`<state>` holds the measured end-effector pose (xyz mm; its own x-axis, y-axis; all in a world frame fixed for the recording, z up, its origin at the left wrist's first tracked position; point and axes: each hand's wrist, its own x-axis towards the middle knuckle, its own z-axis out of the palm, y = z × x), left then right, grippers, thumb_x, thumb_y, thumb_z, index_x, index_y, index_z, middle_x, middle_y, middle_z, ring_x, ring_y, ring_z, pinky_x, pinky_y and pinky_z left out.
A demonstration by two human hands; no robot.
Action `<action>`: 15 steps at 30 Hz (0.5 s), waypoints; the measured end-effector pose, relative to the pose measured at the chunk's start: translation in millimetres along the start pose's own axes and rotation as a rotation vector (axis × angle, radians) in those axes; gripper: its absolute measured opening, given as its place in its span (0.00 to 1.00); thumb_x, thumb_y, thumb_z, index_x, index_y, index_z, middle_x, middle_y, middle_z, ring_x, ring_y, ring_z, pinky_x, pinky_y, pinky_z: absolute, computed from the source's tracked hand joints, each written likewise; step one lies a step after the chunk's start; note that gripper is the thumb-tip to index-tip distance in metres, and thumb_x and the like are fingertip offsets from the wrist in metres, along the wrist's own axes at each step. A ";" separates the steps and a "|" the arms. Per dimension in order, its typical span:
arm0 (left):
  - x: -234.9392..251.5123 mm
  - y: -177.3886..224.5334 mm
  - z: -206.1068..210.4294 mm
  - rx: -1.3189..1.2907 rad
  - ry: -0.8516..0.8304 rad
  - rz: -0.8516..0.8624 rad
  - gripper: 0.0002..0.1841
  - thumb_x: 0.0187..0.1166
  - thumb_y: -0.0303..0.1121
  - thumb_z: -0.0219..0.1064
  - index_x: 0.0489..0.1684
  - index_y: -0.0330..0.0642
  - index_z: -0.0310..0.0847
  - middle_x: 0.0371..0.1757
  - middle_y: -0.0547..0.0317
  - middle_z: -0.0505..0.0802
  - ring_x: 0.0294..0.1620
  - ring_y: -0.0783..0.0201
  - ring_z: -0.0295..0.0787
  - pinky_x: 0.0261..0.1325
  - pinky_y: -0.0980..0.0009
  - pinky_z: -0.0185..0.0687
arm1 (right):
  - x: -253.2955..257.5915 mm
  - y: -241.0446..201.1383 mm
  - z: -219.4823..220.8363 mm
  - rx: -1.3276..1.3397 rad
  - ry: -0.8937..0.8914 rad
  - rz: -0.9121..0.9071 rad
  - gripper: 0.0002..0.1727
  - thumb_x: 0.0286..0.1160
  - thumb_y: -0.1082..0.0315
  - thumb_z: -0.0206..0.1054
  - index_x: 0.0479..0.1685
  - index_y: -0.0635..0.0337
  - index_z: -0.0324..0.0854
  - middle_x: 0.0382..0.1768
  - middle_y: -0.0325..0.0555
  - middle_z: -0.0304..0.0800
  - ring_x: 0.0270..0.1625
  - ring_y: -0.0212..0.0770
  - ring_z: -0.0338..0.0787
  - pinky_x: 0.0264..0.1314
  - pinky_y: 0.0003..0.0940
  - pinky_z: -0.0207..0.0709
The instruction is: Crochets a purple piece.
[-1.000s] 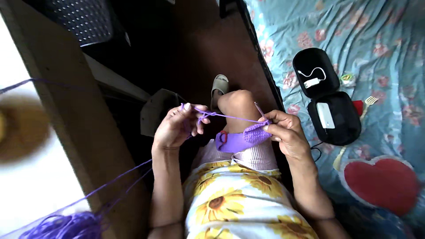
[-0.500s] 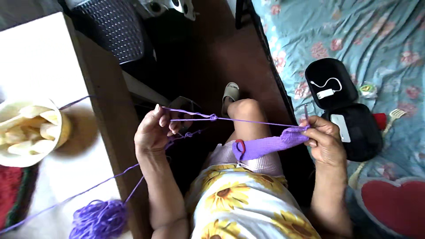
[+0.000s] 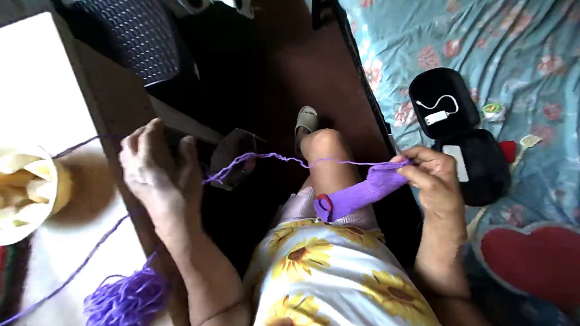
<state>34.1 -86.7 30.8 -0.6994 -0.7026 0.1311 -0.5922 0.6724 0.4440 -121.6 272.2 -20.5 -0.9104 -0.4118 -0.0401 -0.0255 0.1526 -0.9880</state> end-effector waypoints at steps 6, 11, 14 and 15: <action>-42.5 77.2 68.3 -0.618 -0.776 0.457 0.32 0.74 0.42 0.73 0.79 0.40 0.76 0.69 0.54 0.88 0.70 0.65 0.84 0.75 0.59 0.79 | -1.6 -20.8 35.4 -0.040 -0.185 -0.078 0.13 0.60 0.81 0.62 0.39 0.60 0.90 0.35 0.33 0.93 0.32 0.20 0.87 0.32 0.16 0.82; -28.7 51.3 88.6 -1.010 -1.182 0.521 0.13 0.84 0.37 0.64 0.31 0.43 0.90 0.20 0.77 0.86 0.20 0.88 0.76 0.25 0.88 0.72 | 4.0 -17.4 37.4 -0.044 -0.151 -0.084 0.14 0.60 0.82 0.61 0.39 0.61 0.90 0.33 0.33 0.93 0.29 0.20 0.85 0.29 0.15 0.79; -29.6 39.6 86.6 -1.730 -1.263 0.290 0.17 0.88 0.49 0.60 0.42 0.49 0.90 0.17 0.76 0.85 0.20 0.82 0.82 0.30 0.83 0.80 | 1.3 -10.7 46.8 -0.019 -0.171 -0.053 0.13 0.61 0.81 0.62 0.38 0.60 0.89 0.34 0.33 0.92 0.30 0.20 0.85 0.30 0.16 0.79; -31.9 43.5 84.6 -1.778 -1.141 0.207 0.17 0.89 0.48 0.57 0.57 0.49 0.88 0.15 0.74 0.84 0.17 0.79 0.81 0.29 0.79 0.82 | -1.3 -10.6 52.9 -0.003 -0.186 -0.039 0.12 0.60 0.80 0.62 0.38 0.59 0.89 0.34 0.33 0.93 0.32 0.20 0.86 0.32 0.17 0.81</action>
<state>-3.2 -15.3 -29.0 -0.9702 0.2118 0.1175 -0.0548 -0.6646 0.7452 -98.3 223.5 -17.8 -0.8168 -0.5762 -0.0286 -0.0613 0.1359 -0.9888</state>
